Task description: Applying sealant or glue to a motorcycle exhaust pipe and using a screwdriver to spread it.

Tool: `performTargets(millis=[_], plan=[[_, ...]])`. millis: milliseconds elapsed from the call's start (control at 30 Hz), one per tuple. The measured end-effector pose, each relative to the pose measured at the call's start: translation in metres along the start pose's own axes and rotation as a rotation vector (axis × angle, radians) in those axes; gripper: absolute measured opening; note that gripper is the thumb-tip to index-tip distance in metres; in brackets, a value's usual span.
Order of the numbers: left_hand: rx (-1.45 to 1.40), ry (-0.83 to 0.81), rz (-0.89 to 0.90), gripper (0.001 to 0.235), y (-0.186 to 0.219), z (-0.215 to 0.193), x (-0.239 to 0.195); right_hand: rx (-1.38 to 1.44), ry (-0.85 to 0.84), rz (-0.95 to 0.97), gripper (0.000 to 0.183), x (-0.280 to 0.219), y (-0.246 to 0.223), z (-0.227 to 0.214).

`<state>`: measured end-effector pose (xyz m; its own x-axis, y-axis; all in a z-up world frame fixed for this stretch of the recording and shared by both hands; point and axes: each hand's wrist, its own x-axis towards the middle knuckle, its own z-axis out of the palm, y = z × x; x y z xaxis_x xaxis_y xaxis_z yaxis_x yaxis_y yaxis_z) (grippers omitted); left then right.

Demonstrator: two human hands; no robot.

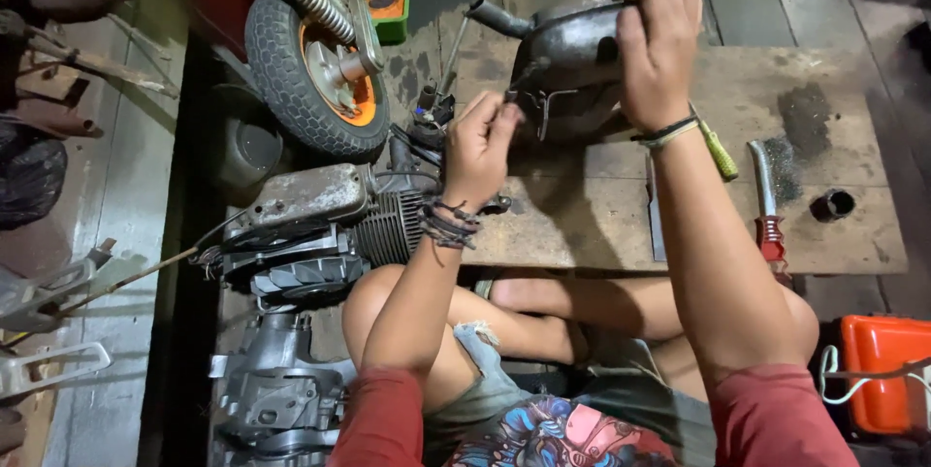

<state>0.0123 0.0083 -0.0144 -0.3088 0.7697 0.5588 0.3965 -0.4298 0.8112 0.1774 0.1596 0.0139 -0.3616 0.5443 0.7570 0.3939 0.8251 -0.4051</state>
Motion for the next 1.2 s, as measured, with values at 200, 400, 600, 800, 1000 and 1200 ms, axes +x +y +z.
performTargets(millis=[200,400,600,800,1000,1200], plan=[[0.079,-0.033,0.094,0.024,0.011,0.011,-0.003,0.202,-0.039,0.023,0.036,0.003,-0.007,-0.01],[0.182,0.013,0.156,0.021,0.011,0.017,-0.007,0.172,0.343,0.01,0.038,-0.043,-0.054,-0.008],[0.304,0.11,0.312,0.026,-0.008,0.028,-0.009,0.633,0.131,0.524,0.039,-0.121,-0.077,0.021],[0.658,0.201,0.445,0.017,-0.001,0.036,-0.019,1.237,0.338,0.866,0.031,-0.142,-0.083,0.05],[0.777,0.215,0.532,0.016,-0.006,0.052,-0.026,1.199,0.521,0.936,0.027,-0.158,-0.073,0.051],[0.798,0.179,0.604,0.013,-0.004,0.063,-0.031,1.122,0.583,1.073,0.017,-0.147,-0.081,0.027]])
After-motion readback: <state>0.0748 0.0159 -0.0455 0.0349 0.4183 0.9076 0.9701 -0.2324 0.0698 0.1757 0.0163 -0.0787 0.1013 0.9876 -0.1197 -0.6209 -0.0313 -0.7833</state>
